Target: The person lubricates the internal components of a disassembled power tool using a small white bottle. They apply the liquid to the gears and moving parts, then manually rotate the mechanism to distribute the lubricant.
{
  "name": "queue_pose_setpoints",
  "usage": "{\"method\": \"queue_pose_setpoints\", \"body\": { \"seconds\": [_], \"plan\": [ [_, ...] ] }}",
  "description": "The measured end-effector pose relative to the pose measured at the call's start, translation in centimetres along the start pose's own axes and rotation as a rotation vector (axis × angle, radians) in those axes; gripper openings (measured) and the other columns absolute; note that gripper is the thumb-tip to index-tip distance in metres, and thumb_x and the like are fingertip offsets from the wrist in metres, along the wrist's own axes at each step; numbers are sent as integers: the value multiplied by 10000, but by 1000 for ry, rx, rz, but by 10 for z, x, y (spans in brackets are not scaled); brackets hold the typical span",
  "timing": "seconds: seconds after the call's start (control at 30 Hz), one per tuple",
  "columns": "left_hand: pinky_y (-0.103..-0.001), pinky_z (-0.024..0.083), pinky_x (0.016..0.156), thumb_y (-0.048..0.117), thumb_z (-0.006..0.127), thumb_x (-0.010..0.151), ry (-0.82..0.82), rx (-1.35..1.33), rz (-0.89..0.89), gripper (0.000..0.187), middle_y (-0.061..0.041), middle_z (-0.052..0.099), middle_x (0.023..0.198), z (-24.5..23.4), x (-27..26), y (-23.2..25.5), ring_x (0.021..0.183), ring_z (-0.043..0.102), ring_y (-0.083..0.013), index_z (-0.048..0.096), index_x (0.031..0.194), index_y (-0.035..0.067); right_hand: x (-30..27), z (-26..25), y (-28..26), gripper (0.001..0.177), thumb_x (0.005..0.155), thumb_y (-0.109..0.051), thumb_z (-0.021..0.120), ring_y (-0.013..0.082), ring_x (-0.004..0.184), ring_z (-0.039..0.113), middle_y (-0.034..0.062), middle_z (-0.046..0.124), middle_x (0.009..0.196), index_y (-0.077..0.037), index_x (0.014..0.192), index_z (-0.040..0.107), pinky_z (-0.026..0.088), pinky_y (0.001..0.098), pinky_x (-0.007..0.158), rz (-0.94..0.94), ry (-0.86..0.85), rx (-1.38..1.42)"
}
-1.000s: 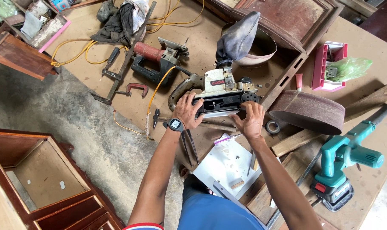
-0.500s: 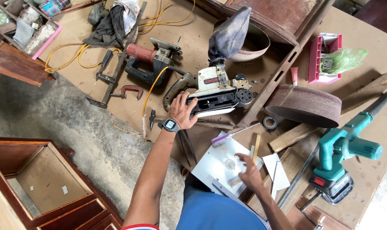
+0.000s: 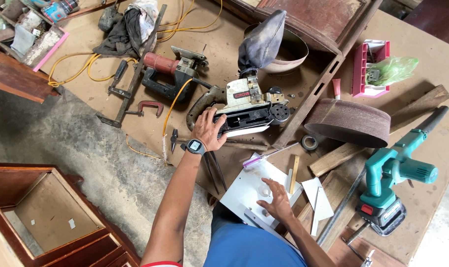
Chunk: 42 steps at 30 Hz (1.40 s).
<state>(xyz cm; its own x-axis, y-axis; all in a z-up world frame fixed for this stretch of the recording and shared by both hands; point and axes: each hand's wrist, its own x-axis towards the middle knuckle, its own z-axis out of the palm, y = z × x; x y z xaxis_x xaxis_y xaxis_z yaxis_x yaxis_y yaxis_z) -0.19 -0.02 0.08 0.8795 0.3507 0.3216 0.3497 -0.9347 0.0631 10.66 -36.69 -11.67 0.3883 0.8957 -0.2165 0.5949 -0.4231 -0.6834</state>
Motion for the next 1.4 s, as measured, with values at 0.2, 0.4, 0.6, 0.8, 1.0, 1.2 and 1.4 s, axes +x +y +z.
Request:
{"method": "queue_pose_setpoints", "body": {
  "seconds": [0.2, 0.4, 0.6, 0.8, 1.0, 1.2, 1.4],
  "plan": [
    [-478, 497, 793, 453, 742, 746, 133, 6, 66, 650, -225, 472, 1269, 2, 0, -3, 1121, 540, -414, 542, 1278, 140, 4, 15, 8, 820, 647, -380, 910, 297, 1158, 637, 25, 634, 1240, -299, 1407, 611, 529, 476, 967, 21, 229, 58],
    [-483, 495, 787, 470, 741, 734, 157, 8, 77, 666, -225, 475, 1270, 10, -2, -5, 1118, 540, -416, 546, 1280, 142, -4, -17, -18, 904, 672, 160, 563, 350, 1259, 622, 119, 631, 1283, -243, 1481, 542, 485, 506, 1091, 176, 79, 230],
    [-478, 497, 789, 455, 738, 751, 152, -4, 63, 634, -223, 471, 1268, 5, -1, -3, 1121, 534, -414, 557, 1268, 134, 27, -67, -25, 567, 816, 154, 518, 379, 1101, 670, 199, 688, 1158, -97, 1306, 654, 545, 490, 931, 383, 414, 432],
    [-488, 498, 795, 460, 745, 738, 158, -3, 64, 659, -227, 475, 1274, 9, -2, -4, 1136, 531, -420, 556, 1279, 135, 51, -96, -38, 643, 732, 157, 569, 385, 1135, 697, 219, 727, 1171, -78, 1325, 654, 572, 471, 949, 205, 202, 352],
    [-483, 500, 815, 462, 745, 733, 157, 5, 60, 646, -208, 475, 1264, 6, -1, -3, 1123, 536, -407, 557, 1266, 150, 1, -52, -43, 845, 642, -10, 808, 394, 1157, 671, 170, 679, 1268, -176, 1437, 576, 575, 517, 956, 27, -32, 145],
    [-555, 542, 833, 462, 683, 790, 28, 5, -4, 599, -211, 490, 1302, -2, 1, 1, 1132, 526, -408, 572, 1277, 130, 4, 10, 0, 552, 826, -528, 753, 312, 1137, 668, 108, 715, 1219, -196, 1254, 643, 520, 576, 966, -22, 211, 0],
    [-481, 501, 830, 469, 735, 741, 139, 10, 50, 639, -201, 471, 1260, 6, -2, -3, 1130, 532, -405, 560, 1268, 153, 45, -63, -108, 499, 760, -351, 860, 505, 1258, 557, 238, 420, 1581, -105, 1160, 693, 490, 619, 970, -258, 300, 126]
  ]
}}
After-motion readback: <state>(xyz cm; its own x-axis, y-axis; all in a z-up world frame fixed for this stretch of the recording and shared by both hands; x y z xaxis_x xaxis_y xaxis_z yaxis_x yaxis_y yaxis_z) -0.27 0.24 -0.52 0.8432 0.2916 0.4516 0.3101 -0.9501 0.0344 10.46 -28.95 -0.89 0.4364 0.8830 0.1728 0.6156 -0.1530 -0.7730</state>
